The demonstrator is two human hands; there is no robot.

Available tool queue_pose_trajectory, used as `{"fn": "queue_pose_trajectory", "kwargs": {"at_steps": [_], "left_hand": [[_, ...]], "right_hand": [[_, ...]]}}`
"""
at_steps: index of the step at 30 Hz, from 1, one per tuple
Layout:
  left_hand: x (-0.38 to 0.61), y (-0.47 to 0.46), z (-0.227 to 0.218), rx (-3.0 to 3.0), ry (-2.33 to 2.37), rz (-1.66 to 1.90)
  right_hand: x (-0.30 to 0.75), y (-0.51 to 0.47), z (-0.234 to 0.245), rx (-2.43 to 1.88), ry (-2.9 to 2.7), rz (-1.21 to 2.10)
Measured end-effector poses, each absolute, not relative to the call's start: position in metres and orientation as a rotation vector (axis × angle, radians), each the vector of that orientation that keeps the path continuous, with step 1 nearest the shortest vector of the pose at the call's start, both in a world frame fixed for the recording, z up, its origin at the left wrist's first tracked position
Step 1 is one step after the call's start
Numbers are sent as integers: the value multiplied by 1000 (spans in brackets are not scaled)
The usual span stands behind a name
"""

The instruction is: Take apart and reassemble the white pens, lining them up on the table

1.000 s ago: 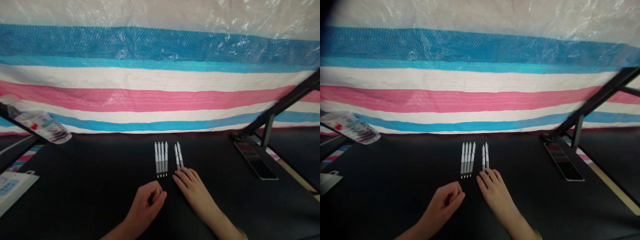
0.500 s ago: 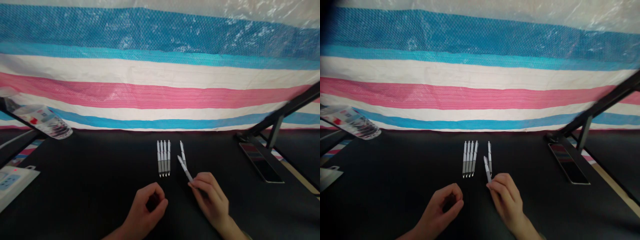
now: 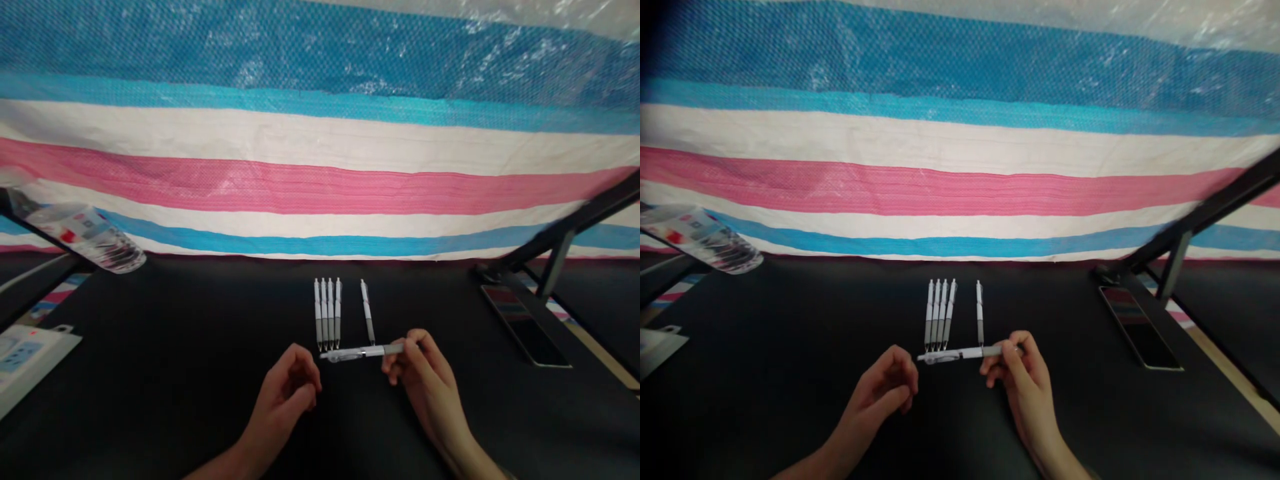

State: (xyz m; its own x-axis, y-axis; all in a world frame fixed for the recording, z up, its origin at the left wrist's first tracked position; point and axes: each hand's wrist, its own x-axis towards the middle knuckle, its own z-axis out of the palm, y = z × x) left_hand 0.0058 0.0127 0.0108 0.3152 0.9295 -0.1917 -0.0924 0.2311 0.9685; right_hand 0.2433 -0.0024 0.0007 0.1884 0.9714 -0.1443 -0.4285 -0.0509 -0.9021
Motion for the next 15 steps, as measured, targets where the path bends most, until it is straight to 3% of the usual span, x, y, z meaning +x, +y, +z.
{"fn": "queue_pose_trajectory", "kwargs": {"at_steps": [4, 15], "left_hand": [[10, 9, 6, 1022, 916, 908], [11, 4, 10, 974, 1033, 1018]], "right_hand": [[237, -4, 0, -1005, -686, 1508], [230, -10, -11, -1175, -1080, 1697]]}}
